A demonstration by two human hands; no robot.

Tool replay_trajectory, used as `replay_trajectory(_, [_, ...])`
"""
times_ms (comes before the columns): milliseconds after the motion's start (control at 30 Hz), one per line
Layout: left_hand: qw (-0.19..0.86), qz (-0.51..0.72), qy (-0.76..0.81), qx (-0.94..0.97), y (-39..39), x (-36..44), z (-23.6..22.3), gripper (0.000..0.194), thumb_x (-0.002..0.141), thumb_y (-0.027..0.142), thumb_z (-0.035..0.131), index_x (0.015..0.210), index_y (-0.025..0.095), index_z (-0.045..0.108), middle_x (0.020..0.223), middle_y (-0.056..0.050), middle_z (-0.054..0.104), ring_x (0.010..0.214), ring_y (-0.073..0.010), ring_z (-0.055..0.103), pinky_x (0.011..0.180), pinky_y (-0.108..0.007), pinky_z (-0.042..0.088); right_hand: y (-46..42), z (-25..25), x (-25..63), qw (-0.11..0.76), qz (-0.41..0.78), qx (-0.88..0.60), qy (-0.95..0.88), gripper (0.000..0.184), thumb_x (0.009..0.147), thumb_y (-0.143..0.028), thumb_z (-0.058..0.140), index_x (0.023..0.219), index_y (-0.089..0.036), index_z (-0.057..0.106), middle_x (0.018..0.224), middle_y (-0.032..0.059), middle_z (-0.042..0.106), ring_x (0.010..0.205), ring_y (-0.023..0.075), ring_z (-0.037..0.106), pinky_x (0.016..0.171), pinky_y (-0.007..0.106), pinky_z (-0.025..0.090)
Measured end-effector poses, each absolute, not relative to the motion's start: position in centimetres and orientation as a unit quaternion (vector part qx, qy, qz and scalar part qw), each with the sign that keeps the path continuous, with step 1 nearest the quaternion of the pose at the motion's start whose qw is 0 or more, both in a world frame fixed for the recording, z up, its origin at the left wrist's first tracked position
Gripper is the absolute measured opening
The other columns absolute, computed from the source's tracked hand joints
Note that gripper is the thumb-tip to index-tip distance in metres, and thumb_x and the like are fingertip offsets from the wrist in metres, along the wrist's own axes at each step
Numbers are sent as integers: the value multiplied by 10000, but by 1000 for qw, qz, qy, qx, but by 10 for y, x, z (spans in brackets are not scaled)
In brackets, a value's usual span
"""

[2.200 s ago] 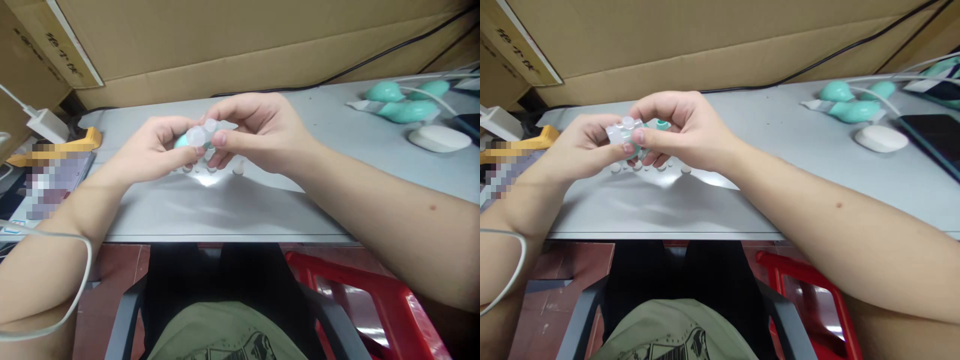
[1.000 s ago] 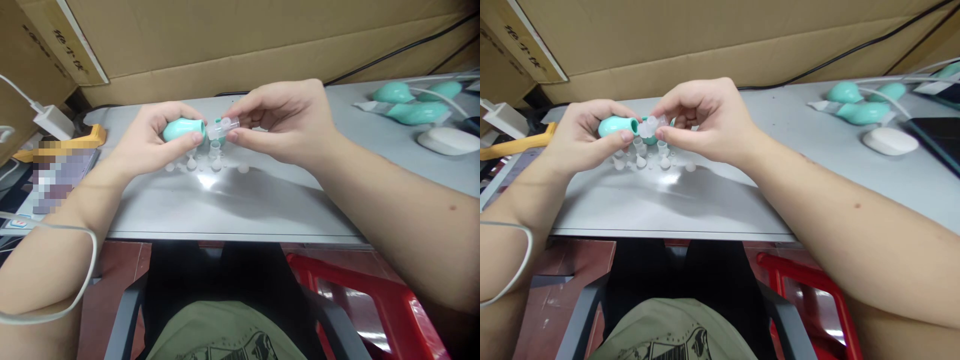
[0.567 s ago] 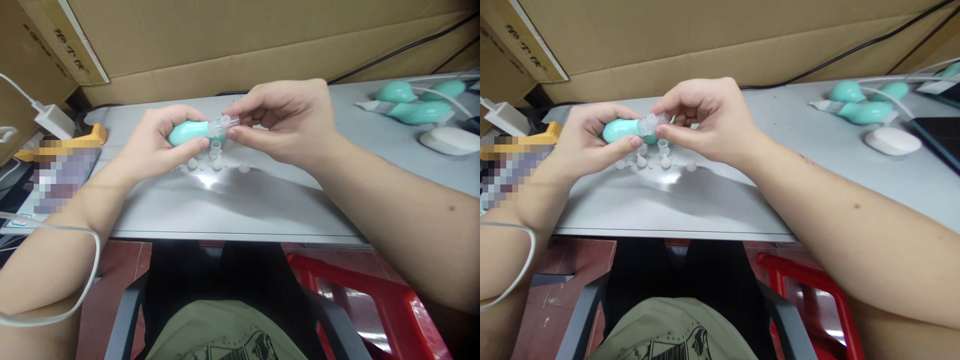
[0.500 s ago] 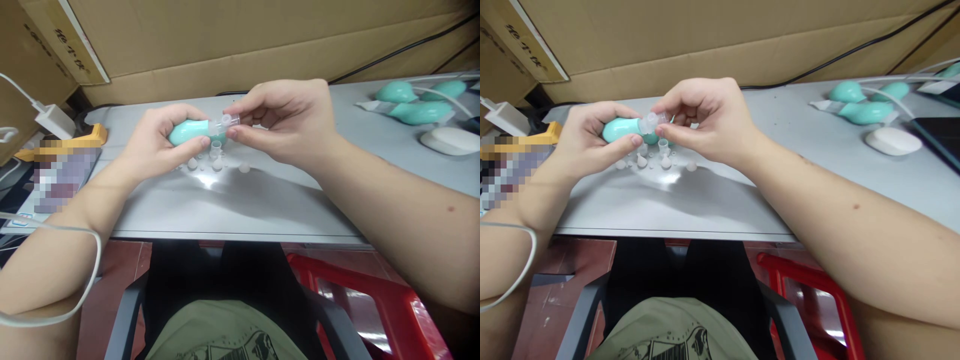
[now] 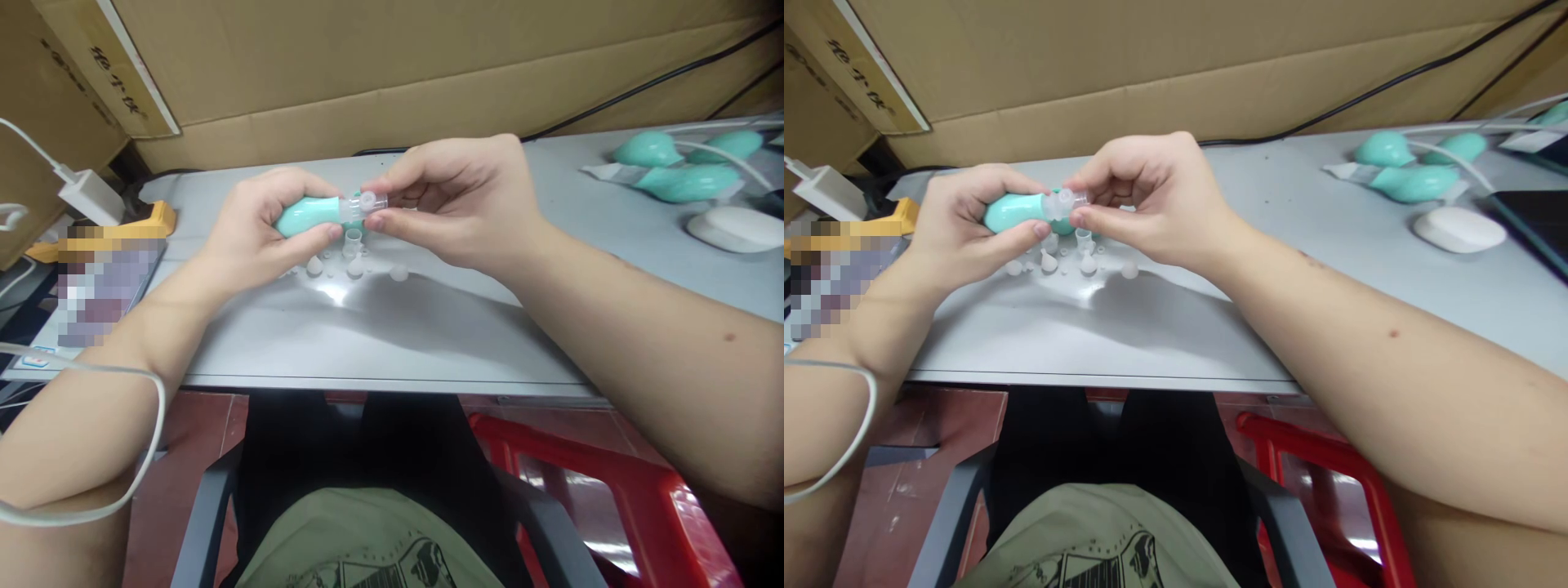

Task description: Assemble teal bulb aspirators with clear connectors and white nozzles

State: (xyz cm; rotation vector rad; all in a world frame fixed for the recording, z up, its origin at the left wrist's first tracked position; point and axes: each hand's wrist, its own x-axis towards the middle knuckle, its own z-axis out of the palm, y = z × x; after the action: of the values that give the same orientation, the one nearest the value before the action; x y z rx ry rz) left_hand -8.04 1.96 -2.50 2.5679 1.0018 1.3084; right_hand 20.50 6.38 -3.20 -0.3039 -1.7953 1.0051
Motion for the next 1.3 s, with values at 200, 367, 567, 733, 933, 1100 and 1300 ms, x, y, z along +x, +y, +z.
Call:
replay_trajectory(200, [37, 424, 328, 843, 17, -80, -23, 403, 1172, 655, 899, 1245, 263, 956, 1135, -74, 953, 1015, -320, 930, 960, -501, 823, 61, -30, 207, 493, 419, -124, -752, 268, 876, -199, 1156, 1044, -313, 983, 1084, 32, 962, 1016, 318, 922, 952, 520, 842])
replay_trajectory(367, [19, 434, 342, 833, 20, -80, -27, 417, 1139, 670, 889, 1249, 273, 954, 1179, -82, 963, 1070, -341, 936, 1007, -507, 826, 68, -38, 199, 527, 405, -135, -735, 263, 840, -250, 1176, 1001, -282, 970, 1062, 41, 955, 987, 302, 916, 922, 492, 839])
replay_trajectory(567, [13, 459, 326, 826, 22, -78, -31, 358, 1122, 611, 899, 1244, 281, 965, 1159, -95, 957, 1025, -339, 922, 938, -485, 807, 72, -46, 197, 541, 412, -145, -719, 419, 725, -328, 1272, 1030, -324, 985, 1121, 61, 978, 1040, 376, 928, 1009, 604, 857])
replay_trajectory(733, [14, 446, 351, 823, 20, -78, -31, 467, 1118, 737, 909, 1235, 286, 946, 1179, -104, 944, 1079, -353, 913, 1023, -510, 809, 66, -43, 196, 549, 409, -127, -718, 340, 755, -339, 1230, 983, -312, 980, 1080, 66, 967, 1013, 366, 926, 966, 586, 855])
replay_trajectory(933, [1, 449, 348, 823, 19, -78, -30, 482, 1145, 767, 888, 1244, 298, 940, 1192, -109, 934, 1130, -374, 913, 1079, -551, 804, 67, -41, 193, 560, 387, -131, -721, 341, 729, -301, 1229, 945, -319, 966, 1017, 46, 955, 940, 337, 891, 915, 558, 829])
replay_trajectory(1100, [9, 453, 320, 832, 18, -78, -29, 463, 1172, 740, 877, 1304, 301, 940, 1173, -105, 921, 1083, -366, 911, 1050, -550, 795, 64, -41, 196, 551, 367, -114, -741, 219, 820, -284, 1144, 940, -335, 968, 1034, 49, 947, 956, 347, 883, 905, 580, 811])
replay_trajectory(1300, [17, 449, 318, 835, 17, -79, -28, 452, 1162, 754, 910, 1289, 322, 949, 1165, -104, 923, 1101, -374, 916, 1050, -563, 782, 67, -42, 197, 534, 359, -123, -755, 248, 812, -358, 1168, 955, -344, 966, 1010, 58, 916, 936, 334, 841, 867, 555, 774])
